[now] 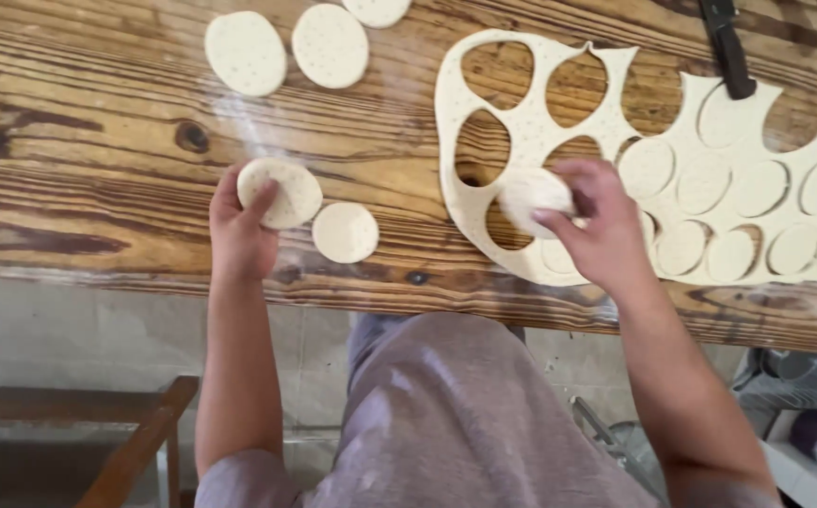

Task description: Cut circles from a sheet of dough, separate them, and knead the remaining scraps

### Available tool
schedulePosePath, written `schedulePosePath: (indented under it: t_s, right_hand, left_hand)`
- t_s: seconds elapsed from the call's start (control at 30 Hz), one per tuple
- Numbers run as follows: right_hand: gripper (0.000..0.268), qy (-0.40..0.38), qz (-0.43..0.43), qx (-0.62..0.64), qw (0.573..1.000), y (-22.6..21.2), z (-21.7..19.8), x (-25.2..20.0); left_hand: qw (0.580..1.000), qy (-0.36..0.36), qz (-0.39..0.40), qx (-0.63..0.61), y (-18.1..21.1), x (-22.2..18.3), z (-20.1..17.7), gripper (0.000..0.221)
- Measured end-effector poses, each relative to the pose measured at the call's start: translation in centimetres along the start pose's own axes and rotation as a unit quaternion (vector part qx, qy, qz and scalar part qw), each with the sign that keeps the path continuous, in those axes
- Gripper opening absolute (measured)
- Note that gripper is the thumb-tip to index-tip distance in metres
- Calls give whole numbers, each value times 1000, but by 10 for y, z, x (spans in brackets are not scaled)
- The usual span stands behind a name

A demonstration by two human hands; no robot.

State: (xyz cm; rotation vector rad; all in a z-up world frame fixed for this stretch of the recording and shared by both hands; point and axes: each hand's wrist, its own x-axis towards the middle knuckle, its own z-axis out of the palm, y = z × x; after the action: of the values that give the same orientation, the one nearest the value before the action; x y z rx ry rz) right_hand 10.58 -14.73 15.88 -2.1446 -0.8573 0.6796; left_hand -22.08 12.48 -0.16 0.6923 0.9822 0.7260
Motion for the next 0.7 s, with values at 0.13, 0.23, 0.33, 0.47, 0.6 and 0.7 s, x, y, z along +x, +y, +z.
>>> schedulePosePath:
  t_s: [0.13,0.23,0.33,0.47,0.6,0.7]
  right_hand:
    - [70,-99,11,270,958,-34,75,52]
    - [69,-109,23,163,980,-23,94,58]
    - [49,-77,-7,-17,997,19,60,38]
    - [30,-47,-5,-181,982,113,-20,-26]
    - [17,-81,-56,-337,936,177,-53,-78]
    - [28,-16,-105,-392,914,196,-58,-89]
  left_hand:
    - [999,10,15,-28,14,24,-14,34]
    - [897,121,260,337,21,15,-14,75]
    - [832,93,350,420,26,-10,8,47]
    - [900,-115,192,374,-43,-69,76,26]
    - [827,-371,142,398,-128,-121,160,28]
    - [689,-435,271,512,-192,-153,220,32]
